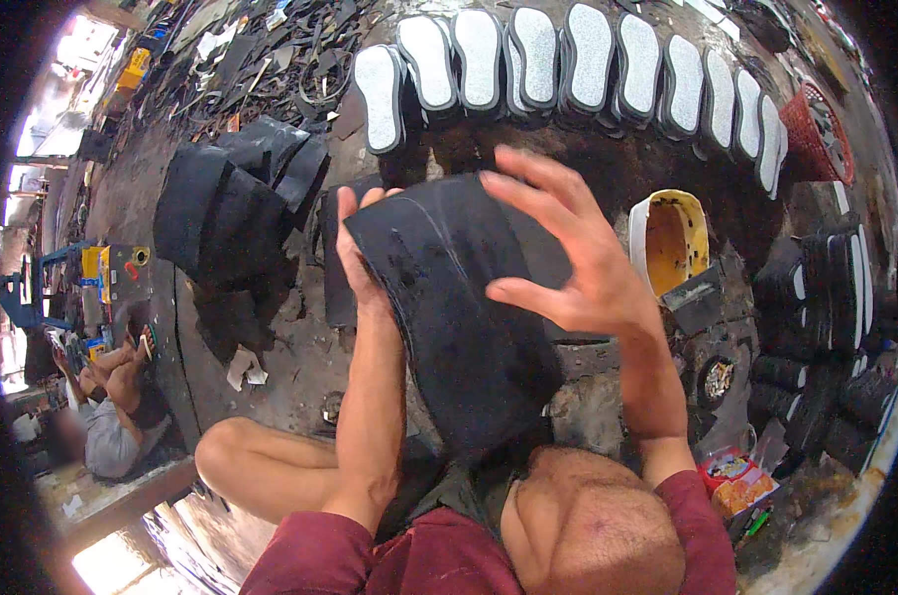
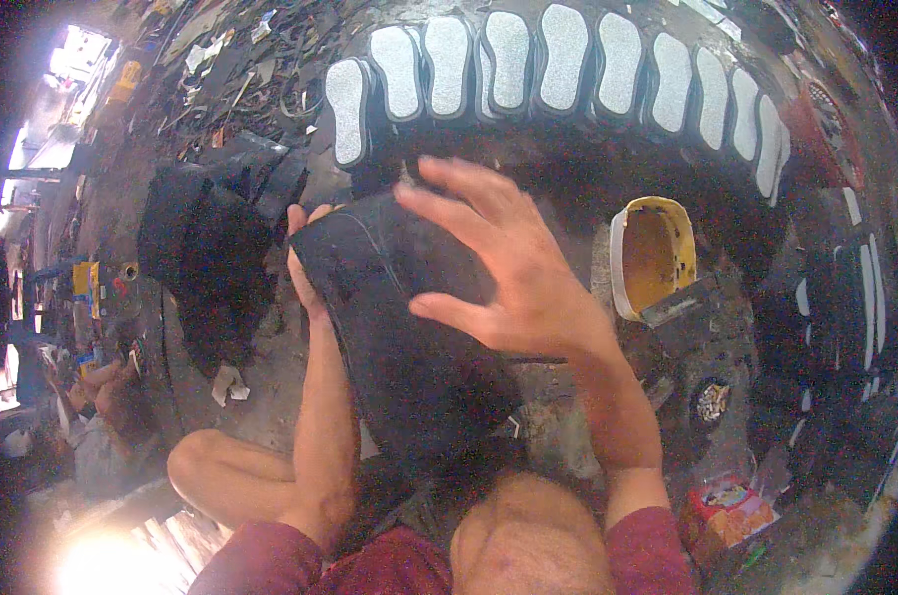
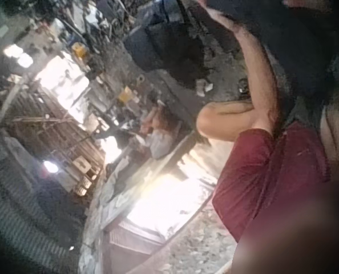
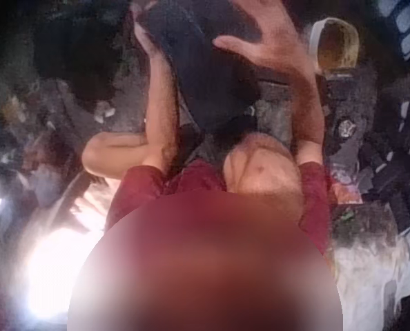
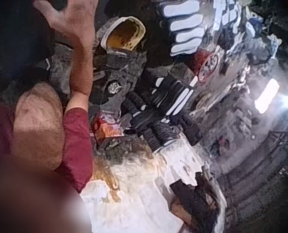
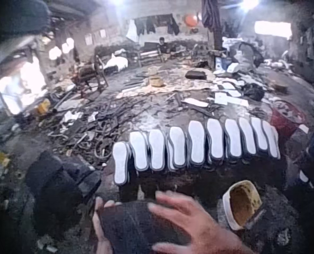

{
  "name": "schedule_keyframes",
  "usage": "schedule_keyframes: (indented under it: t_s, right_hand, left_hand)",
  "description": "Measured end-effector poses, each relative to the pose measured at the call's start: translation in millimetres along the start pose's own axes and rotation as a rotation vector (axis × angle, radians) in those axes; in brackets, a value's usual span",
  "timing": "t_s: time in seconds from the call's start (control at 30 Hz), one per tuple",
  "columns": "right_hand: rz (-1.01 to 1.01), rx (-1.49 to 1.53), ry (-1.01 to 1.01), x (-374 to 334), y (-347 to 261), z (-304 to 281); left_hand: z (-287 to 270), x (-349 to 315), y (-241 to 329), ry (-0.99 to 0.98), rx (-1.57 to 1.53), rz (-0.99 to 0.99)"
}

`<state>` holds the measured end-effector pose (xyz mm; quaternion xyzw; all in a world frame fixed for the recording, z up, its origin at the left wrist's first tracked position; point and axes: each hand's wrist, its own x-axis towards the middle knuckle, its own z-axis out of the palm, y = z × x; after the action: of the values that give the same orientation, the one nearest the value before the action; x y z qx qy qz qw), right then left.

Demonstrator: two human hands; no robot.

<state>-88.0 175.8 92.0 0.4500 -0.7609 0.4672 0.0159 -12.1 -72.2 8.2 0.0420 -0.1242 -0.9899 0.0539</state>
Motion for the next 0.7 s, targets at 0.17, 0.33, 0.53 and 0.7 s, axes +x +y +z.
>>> schedule_keyframes:
  t_s: [0.17,0.33,0.53,0.7]
  right_hand:
    - [0.095,-0.062,-0.158,19,9,18]
    - [0.321,0.306,0.000,-3,20,-3]
    - [-0.142,-0.002,0.280,-16,-9,-18]
    - [-0.089,-0.133,0.309,-26,-30,-25]
  left_hand:
    - [20,5,-39,-0.295,-0.271,-0.207]
    - [52,-42,-42,-0.040,0.693,-0.038]
    - [65,-68,-28,0.009,1.245,-0.215]
    - [71,-73,-32,-0.012,1.253,-0.183]
